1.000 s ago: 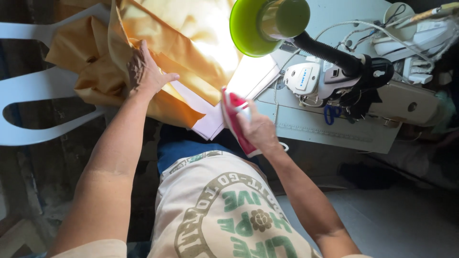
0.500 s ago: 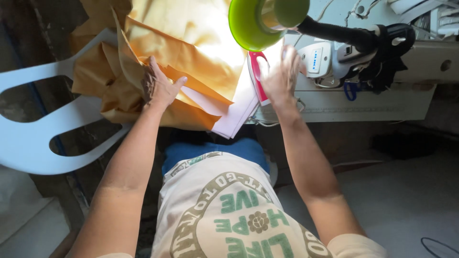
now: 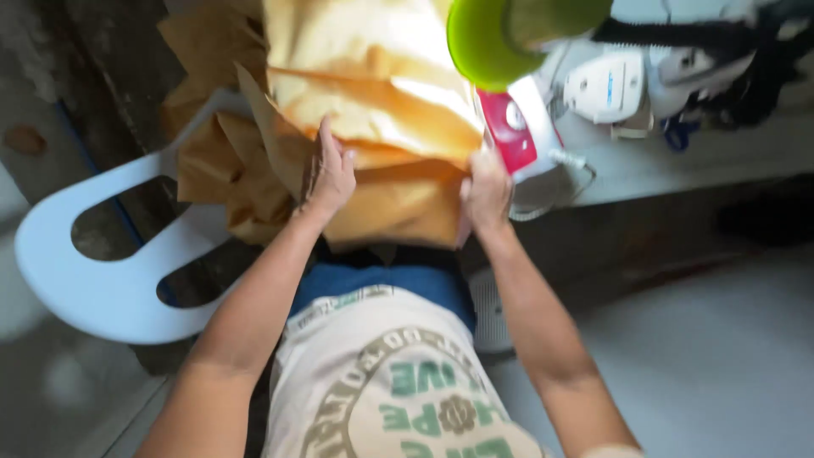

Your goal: Ironing a large piece of yellow fabric on a work table in a sewing factory.

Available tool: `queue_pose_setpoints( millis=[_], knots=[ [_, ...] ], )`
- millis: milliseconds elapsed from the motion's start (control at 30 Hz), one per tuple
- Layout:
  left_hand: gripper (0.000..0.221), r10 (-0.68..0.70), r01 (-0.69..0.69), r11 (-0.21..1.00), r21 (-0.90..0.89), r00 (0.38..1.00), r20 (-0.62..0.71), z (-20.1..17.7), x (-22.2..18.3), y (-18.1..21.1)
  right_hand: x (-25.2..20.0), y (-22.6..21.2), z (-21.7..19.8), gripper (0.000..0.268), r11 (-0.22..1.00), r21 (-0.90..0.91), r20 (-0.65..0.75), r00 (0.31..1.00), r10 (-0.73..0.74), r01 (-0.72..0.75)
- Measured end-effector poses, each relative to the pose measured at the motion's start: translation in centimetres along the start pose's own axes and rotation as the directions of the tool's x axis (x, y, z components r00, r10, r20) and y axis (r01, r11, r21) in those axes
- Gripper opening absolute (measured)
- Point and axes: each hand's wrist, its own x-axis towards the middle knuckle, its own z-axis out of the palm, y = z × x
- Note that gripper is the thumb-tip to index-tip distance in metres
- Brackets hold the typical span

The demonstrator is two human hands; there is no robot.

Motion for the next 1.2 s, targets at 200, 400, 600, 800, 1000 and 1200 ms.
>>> queue_pose_setpoints(
  millis=[200,400,600,800,1000,1200],
  knots=[
    [0.037,0.411,-0.332,0.744,0.579,0.912,-0.005,2.7,-1.8,-2.2,-1.1,-2.8,-0.9,0.028,0.985,-0.012,-0.050,0.984,0.173,-0.174],
    [0.046,0.587,-0.537,0.498,0.682,0.787,0.191,0.3,-4.3,-1.3,-3.6,-3.7,0.2,0.034,0.936,0.151,-0.127,0.933,0.338,-0.318],
    [0.055,0.639,-0.629,0.525,0.573,0.736,0.222,1.2,-1.8,-2.3,-3.7,-4.8,-0.6,0.021,0.658,0.593,-0.058,0.791,0.610,-0.464],
    [0.080,0.634,-0.663,0.501,0.556,0.719,0.286,-1.2,-2.4,-2.8,-3.1,-7.6,-4.4,0.076,-0.221,0.777,0.582,0.539,0.609,-0.589],
    [0.089,0.618,-0.656,0.504,0.562,0.729,0.295,-1.3,-2.8,-1.9,-4.2,-10.0,-5.7,0.071,-0.233,0.739,0.631,0.526,0.571,-0.633],
    [0.097,0.620,-0.707,0.443,0.551,0.686,0.382,0.6,-3.1,-0.9,-2.9,-8.1,-5.3,0.123,-0.376,0.635,0.768,0.499,0.402,-0.675]
  ],
)
